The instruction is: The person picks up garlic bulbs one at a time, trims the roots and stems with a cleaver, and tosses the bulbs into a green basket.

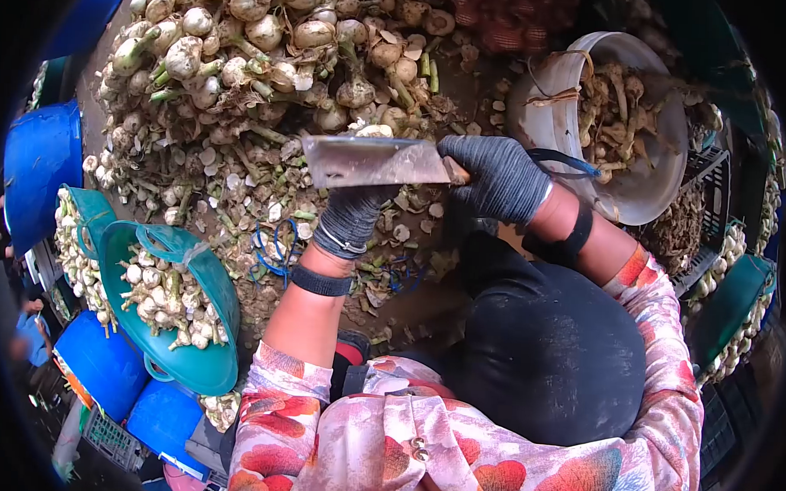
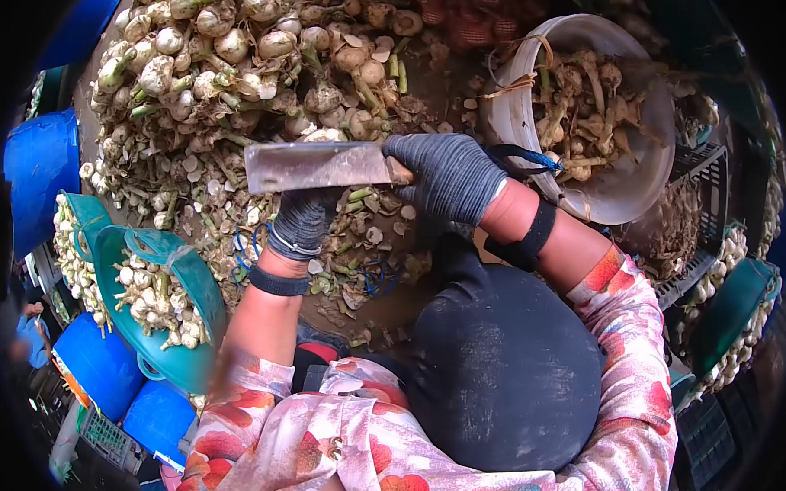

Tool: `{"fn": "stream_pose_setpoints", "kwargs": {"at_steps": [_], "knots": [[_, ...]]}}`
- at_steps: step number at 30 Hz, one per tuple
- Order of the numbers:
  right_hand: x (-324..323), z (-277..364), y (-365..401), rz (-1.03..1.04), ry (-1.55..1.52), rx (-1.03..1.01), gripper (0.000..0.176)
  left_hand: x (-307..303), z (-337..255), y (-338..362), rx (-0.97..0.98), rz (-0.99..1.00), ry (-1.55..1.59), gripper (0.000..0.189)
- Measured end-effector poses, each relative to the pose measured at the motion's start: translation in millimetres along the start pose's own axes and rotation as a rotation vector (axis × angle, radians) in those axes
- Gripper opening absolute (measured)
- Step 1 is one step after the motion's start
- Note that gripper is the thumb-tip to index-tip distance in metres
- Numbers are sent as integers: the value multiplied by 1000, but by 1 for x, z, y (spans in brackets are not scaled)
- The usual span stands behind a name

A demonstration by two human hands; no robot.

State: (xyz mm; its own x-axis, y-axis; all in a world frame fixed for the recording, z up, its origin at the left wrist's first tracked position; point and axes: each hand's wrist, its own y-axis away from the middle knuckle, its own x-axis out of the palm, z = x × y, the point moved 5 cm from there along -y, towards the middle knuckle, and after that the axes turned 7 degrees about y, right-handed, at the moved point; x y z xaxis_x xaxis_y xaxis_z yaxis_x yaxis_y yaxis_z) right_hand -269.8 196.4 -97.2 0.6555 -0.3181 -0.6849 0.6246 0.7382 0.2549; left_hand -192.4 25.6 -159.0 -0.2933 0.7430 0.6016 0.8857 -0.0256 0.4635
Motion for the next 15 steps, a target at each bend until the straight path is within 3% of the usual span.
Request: {"fn": "stream_pose_setpoints", "kwargs": {"at_steps": [3, 7, 9, 12, 14, 15], "knots": [[3, 14, 6, 96, 136, -78, 28, -1, -4, 8, 234, 91, -503, 48], [10, 18, 10, 114, 154, -127, 30, -16, 22, 9, -81, 93, 104, 50], [14, 23, 12, 166, 181, -111, 32, -20, 22, 14, -71, 113, 88, 52], [25, 18, 12, 164, 166, -146, 34, 13, -15, 31, 222, 115, -521, 55], [30, 10, 12, 106, 148, -144, 36, -2, 2, 36, 59, 179, -320, 61], [33, 7, 12, 78, 140, -151, 37, 2, -1, 37, 68, 162, -397, 61]]}}
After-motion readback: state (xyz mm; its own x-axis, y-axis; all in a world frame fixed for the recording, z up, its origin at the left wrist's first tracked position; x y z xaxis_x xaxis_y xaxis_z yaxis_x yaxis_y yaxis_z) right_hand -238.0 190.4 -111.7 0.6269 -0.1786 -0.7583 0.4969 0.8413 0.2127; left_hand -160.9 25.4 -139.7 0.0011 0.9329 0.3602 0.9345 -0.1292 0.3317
